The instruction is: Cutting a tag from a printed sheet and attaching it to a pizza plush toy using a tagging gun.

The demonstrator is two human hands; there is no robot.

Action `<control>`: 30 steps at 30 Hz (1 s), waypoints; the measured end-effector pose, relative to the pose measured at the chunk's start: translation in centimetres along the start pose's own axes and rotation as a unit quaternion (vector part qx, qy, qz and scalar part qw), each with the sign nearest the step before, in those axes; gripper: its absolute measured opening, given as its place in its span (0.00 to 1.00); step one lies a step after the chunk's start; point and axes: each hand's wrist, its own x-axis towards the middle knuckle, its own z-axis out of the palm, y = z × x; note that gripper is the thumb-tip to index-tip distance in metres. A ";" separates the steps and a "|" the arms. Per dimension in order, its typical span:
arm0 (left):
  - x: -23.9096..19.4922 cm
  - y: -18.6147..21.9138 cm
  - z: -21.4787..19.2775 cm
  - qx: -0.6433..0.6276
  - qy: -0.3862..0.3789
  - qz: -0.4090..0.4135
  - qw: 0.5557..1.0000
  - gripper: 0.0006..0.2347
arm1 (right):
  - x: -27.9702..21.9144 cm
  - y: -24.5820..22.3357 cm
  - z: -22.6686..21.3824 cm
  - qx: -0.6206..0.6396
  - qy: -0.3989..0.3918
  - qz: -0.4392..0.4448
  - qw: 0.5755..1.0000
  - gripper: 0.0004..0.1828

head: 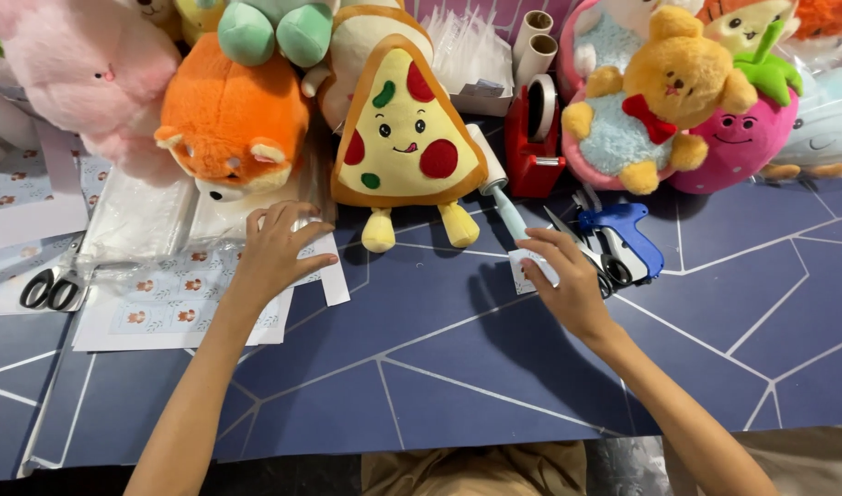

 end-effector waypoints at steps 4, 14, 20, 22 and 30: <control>0.1 -0.2 -0.3 -0.018 -0.030 -0.006 0.999 0.19 | -0.6 1.6 -0.6 -0.016 -0.020 0.055 0.998 0.16; 1.6 1.5 -3.2 -0.091 -0.083 -0.053 0.991 0.20 | -1.3 2.0 0.7 0.012 -0.067 0.089 0.994 0.24; 3.0 7.7 -0.4 -0.066 0.079 0.109 0.989 0.06 | -0.9 2.1 0.5 0.107 -0.042 0.155 0.981 0.26; 3.1 9.7 0.3 -0.066 0.085 0.142 0.984 0.04 | -0.4 1.6 -0.1 0.144 -0.033 0.169 0.975 0.27; 2.4 11.5 0.9 0.038 0.070 0.237 0.968 0.13 | 0.1 2.1 -1.1 0.191 0.025 0.183 0.964 0.26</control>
